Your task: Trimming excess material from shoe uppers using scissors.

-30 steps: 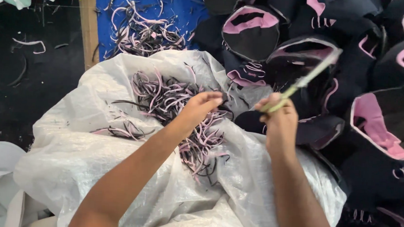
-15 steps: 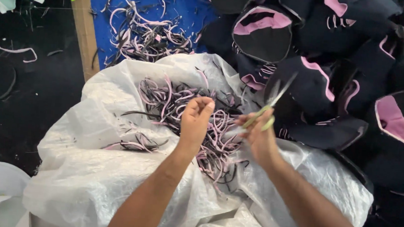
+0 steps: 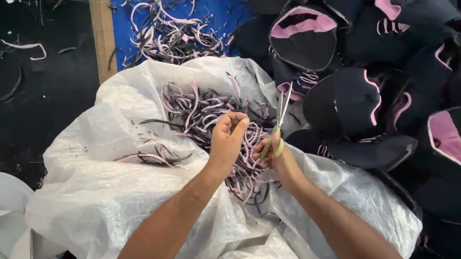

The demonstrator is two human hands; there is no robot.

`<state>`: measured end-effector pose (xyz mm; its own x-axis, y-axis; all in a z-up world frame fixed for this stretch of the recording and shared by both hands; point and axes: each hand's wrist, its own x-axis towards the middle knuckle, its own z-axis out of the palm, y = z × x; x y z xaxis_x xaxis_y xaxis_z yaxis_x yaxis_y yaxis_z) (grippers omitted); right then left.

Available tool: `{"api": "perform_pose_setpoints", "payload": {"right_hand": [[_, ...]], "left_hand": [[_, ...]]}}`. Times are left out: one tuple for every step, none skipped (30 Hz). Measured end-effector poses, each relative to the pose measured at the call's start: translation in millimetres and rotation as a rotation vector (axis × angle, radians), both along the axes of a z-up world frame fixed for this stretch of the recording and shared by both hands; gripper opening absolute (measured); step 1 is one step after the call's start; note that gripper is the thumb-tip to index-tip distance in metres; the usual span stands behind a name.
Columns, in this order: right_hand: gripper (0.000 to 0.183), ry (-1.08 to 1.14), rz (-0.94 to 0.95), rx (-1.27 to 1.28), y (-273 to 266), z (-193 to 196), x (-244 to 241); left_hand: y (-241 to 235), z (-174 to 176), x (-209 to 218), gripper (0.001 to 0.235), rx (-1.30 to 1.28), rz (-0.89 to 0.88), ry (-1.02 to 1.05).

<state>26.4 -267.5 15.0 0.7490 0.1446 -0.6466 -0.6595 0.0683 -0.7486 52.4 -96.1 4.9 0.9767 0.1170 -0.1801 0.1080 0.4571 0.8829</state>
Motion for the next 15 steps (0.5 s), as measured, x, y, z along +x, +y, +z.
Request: {"api": "perform_pose_setpoints", "payload": {"right_hand": [[0.07,0.001,-0.005,0.002,-1.8,4.5,2.0],[0.07,0.022,-0.035,0.072,-4.0,9.0,4.3],[0.069,0.043,-0.068,0.14,-6.7,14.2,6.1],[0.069,0.043,-0.077,0.141,-8.0,12.7,9.2],[0.063,-0.007,-0.076,0.062,-9.8,11.2,12.7],[0.057,-0.055,-0.075,-0.018,-11.3,9.8,16.1],[0.057,-0.057,-0.082,-0.019,-12.3,6.9,16.3],[0.046,-0.094,-0.1,-0.032,-12.5,4.0,16.5],[0.035,-0.128,-0.112,-0.043,-11.2,0.6,16.8],[0.035,-0.13,-0.113,-0.041,-9.2,8.5,12.8],[0.029,-0.14,-0.128,0.013,-5.7,15.8,8.3],[0.022,-0.15,-0.143,0.068,-1.5,22.8,3.9],[0.022,-0.147,-0.135,0.071,-3.3,16.3,-3.1],[0.021,-0.303,0.002,0.049,-4.6,9.4,-9.9],[0.02,-0.455,0.145,0.031,-5.2,2.5,-17.3]], "left_hand": [[-0.3,0.3,-1.9,0.01,0.002,-0.005,0.001],[-0.9,0.6,-3.6,0.01,0.0,-0.008,-0.006],[-2.1,1.4,-5.0,0.01,-0.003,-0.014,-0.014],[-3.5,2.1,-6.7,0.01,-0.002,-0.023,-0.014],[-5.4,2.6,-7.8,0.01,-0.004,-0.035,0.002],[-6.8,3.2,-8.8,0.01,-0.006,-0.047,0.018],[-9.1,1.4,-8.4,0.01,-0.006,-0.054,0.015],[-10.6,-0.5,-8.1,0.009,0.004,-0.067,0.021],[-10.6,-2.5,-8.8,0.009,0.015,-0.073,0.028],[-11.5,-7.1,-7.5,0.009,0.017,-0.074,0.026],[-10.7,-12.0,-7.5,0.012,0.09,-0.058,0.029],[-9.2,-17.3,-7.5,0.015,0.164,-0.042,0.032],[-8.3,-13.6,-1.9,0.015,0.166,-0.034,0.034],[-6.8,-10.3,3.8,0.025,0.169,0.013,-0.041],[-4.1,-7.2,8.2,0.039,0.173,0.063,-0.113]]}}
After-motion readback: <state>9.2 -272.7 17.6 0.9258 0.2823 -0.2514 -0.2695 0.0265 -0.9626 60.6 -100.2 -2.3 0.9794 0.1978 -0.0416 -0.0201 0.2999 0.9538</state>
